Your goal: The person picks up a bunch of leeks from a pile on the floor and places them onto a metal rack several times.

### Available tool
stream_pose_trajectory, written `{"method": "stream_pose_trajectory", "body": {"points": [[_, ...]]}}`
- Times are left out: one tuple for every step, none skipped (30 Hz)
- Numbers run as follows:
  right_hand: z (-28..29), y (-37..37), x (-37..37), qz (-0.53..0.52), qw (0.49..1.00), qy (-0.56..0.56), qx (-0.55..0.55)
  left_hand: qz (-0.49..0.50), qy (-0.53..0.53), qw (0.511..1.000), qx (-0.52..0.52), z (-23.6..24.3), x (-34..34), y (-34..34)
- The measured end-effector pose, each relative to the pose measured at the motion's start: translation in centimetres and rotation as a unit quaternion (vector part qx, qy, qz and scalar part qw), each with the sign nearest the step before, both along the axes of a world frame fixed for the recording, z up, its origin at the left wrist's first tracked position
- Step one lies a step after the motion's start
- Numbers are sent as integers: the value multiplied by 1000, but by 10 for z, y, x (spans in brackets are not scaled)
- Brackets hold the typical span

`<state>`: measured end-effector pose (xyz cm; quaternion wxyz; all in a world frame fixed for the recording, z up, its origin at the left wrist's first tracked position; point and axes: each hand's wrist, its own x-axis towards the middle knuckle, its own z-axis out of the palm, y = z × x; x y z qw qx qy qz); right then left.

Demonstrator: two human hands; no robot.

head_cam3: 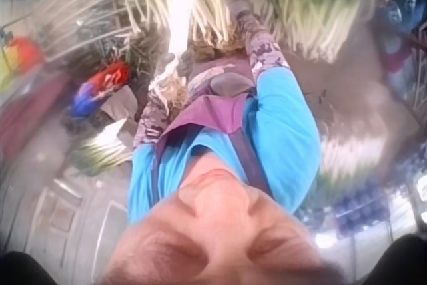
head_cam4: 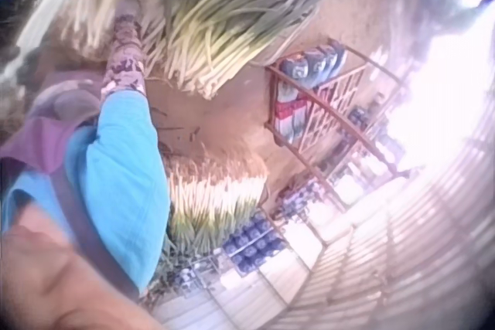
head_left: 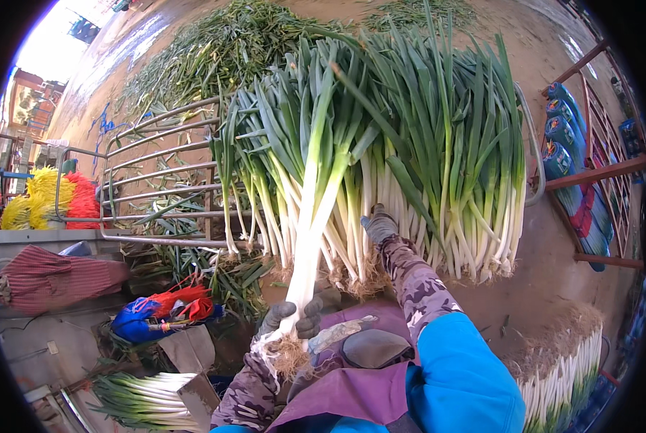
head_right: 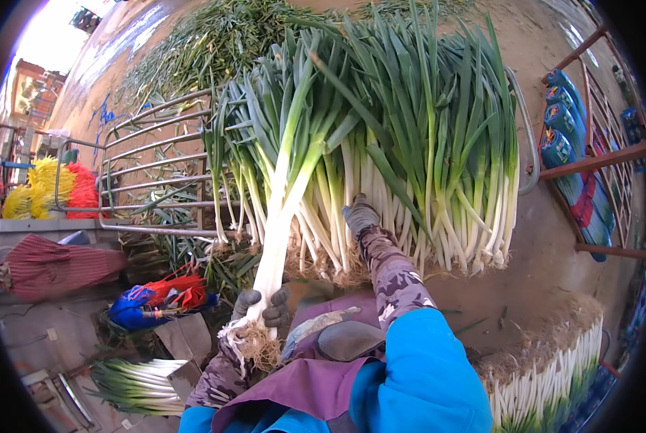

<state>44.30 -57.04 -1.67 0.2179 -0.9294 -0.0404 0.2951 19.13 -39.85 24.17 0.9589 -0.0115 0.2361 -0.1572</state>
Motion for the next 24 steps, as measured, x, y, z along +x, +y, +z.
{"method": "stream_pose_trajectory", "body": {"points": [[-6, -5, -2, -4, 996, 36, 83, 5, -11, 1000, 29, 9, 4, -1], [-8, -16, 0, -11, 985, 66, 158, 3, -23, 999, 24, 7, 3, -1], [-10, -23, 2, -19, 968, 94, 233, 0, -35, 999, 20, 5, 3, -1], [60, -6, -3, -68, 929, 245, 268, 26, -34, 999, 14, 1, -9, 3], [65, -19, -12, -125, 880, 258, 379, 23, -49, 999, -7, -4, -8, 2], [66, -32, -31, -176, 813, 270, 484, 22, -62, 998, -26, -7, -7, 1], [90, -34, -47, -133, 682, 389, 606, 0, -27, 999, 38, -1, -5, 0], [132, -29, -66, -145, 701, 378, 588, -22, 10, 995, 102, 9, 0, -3], [146, -26, -80, -104, 714, 378, 580, -51, 42, 984, 164, 16, 5, -7], [121, -26, -97, -41, 780, 340, 525, -109, 16, 970, 215, 9, 5, -7], [141, -14, -110, -1, 800, 353, 486, -128, -15, 958, 255, -16, -4, -7], [156, -6, -127, -7, 804, 307, 510, -159, 4, 944, 290, -38, -9, -6], [164, -1, -139, -16, 805, 259, 534, -194, 23, 926, 324, -36, -5, -6], [160, -4, -139, 23, 832, 232, 504, -156, 5, 931, 330, -32, -3, -9], [151, -8, -136, 62, 857, 203, 470, -165, 15, 907, 386, -28, 0, -15], [151, -7, -134, 104, 876, 173, 439, -172, 27, 879, 444, -22, 2, -19], [153, -6, -133, 123, 884, 146, 427, -177, 39, 847, 500, -18, 3, -22], [156, -5, -133, 144, 891, 118, 413, -194, 3, 766, 612, -24, 2, -23], [160, 1, -135, 175, 894, 94, 401, -224, -5, 726, 650, -21, 1, -22], [158, 0, -134, 219, 905, 59, 359, -250, -12, 685, 684, -18, 4, -21], [150, -7, -131, 265, 911, 23, 316, -272, -14, 644, 715, -18, 4, -22], [140, -9, -128, 321, 904, -13, 283, -250, -10, 674, 695, -27, -2, -23], [129, -12, -124, 374, 891, -52, 253, -208, -34, 687, 696, -6, 4, -29], [115, -18, -119, 214, 903, 93, 362, -168, -57, 696, 696, 18, 8, -38]]}}
